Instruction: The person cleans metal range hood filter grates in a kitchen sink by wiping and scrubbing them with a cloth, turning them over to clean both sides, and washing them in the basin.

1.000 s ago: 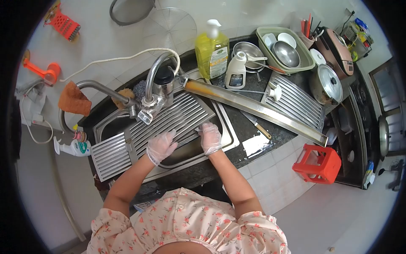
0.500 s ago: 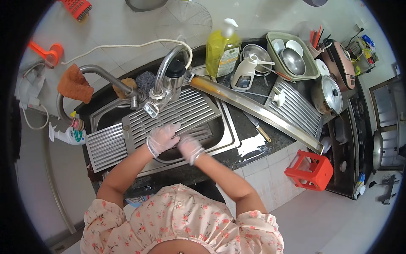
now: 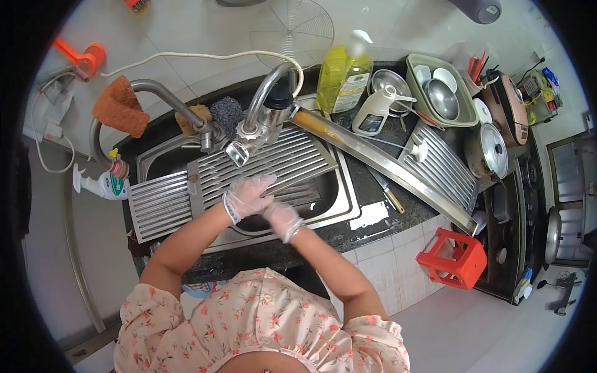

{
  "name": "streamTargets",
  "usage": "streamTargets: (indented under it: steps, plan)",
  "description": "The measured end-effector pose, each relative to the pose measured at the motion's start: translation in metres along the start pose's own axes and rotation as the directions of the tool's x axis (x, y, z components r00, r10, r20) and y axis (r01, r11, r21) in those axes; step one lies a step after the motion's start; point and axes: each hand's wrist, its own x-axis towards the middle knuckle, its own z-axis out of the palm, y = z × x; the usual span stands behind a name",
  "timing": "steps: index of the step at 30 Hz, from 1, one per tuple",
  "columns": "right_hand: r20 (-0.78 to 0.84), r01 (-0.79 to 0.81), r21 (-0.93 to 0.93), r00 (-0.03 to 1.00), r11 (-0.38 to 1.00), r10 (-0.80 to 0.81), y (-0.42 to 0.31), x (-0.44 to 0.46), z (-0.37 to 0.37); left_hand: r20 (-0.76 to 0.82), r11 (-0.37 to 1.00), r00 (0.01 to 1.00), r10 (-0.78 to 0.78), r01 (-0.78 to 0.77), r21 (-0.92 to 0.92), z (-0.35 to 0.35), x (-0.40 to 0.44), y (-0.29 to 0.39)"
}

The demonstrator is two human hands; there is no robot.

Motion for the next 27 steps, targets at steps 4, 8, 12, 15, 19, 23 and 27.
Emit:
streamTargets:
  steps: [4,8,12,15,19,23,27]
  plan:
    - [-0.015,-0.214,-0.111,0.977,0.971,0.214,0.065,-0.019,-0.007,0.043,1.0,0.999,-0.012,0.012,0.015,-0.009,0.002,0.003]
    - [-0.142,-0.14,-0.158,0.983,0.978,0.117,-0.01,0.003,-0.001,0.053,1.0,0.999,0.005,-0.006,0.013,-0.004,0.005,-0.005]
    - [-0.057,0.044,-0.1,0.997,0.994,-0.049,-0.034,0.015,0.014,0.002,0.999,1.0,0.018,-0.017,-0.044,0.0,0.006,-0.007]
    - [0.017,-0.242,-0.11,0.969,0.964,0.245,0.025,-0.007,0.0,0.094,0.998,0.994,-0.052,0.054,-0.015,-0.008,0.008,0.002]
    - [-0.01,-0.313,0.003,0.95,0.95,0.313,0.015,-0.011,-0.024,0.112,1.0,0.993,-0.031,0.031,-0.003,-0.007,0.013,0.001]
    - [-0.143,0.051,-0.084,0.988,0.995,-0.063,-0.053,0.017,0.033,0.11,1.0,0.994,-0.01,0.009,0.006,-0.001,0.017,-0.001]
    - [-0.074,-0.027,-0.294,0.997,0.956,0.005,-0.031,0.01,0.005,0.131,0.999,0.991,-0.028,0.031,-0.018,-0.001,0.016,0.0]
